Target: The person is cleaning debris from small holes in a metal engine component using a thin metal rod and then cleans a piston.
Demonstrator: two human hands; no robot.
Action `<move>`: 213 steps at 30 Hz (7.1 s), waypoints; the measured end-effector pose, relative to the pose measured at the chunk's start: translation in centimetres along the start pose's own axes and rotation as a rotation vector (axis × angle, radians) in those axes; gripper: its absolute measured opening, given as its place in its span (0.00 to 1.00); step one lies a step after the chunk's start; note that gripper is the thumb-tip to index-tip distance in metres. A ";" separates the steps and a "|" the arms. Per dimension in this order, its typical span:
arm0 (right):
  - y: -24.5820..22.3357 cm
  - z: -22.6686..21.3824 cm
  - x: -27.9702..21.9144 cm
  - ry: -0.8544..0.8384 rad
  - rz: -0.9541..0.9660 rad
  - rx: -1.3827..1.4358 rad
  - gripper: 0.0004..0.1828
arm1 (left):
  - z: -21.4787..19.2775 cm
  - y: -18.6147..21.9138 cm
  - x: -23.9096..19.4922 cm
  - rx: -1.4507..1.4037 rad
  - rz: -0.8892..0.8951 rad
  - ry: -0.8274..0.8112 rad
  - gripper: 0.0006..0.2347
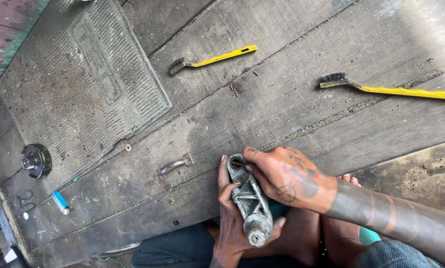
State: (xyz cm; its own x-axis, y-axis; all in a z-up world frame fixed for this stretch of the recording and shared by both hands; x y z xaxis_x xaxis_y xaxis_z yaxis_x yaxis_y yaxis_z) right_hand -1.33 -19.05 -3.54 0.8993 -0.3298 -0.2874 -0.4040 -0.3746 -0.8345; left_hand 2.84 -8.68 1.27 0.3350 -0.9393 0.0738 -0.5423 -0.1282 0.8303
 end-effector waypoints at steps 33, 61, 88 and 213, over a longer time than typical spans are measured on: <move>0.2 -2.1 0.5 -0.176 -0.001 -0.009 0.09 | 0.3 0.5 0.2 0.169 0.009 0.099 0.33; 1.0 0.3 -2.3 0.106 0.158 0.295 0.09 | 0.5 -0.5 -0.1 0.099 0.021 -0.074 0.37; 1.6 1.3 -3.0 0.072 0.168 0.011 0.14 | 0.6 -0.8 -0.4 0.087 0.009 -0.015 0.34; -23.2 13.8 13.2 -0.161 -0.370 -0.254 0.46 | -29.7 -6.7 -15.4 -0.210 -0.323 0.663 0.38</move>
State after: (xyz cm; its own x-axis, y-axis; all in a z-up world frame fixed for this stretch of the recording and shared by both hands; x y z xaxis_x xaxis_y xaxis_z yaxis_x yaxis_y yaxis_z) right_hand 22.25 -2.77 5.51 0.9969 -0.0030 -0.0784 -0.0617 -0.6483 -0.7588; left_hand 24.20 16.14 10.99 0.8799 -0.4700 0.0704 -0.2033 -0.2383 0.9497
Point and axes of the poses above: each hand's wrist, its own x-axis towards the middle knuckle, its own z-axis out of the palm, y = z × x, the point moved 9 cm from there along x, towards the middle knuckle, and after that the axes turned 3 degrees about -z, right-handed, at the moved point
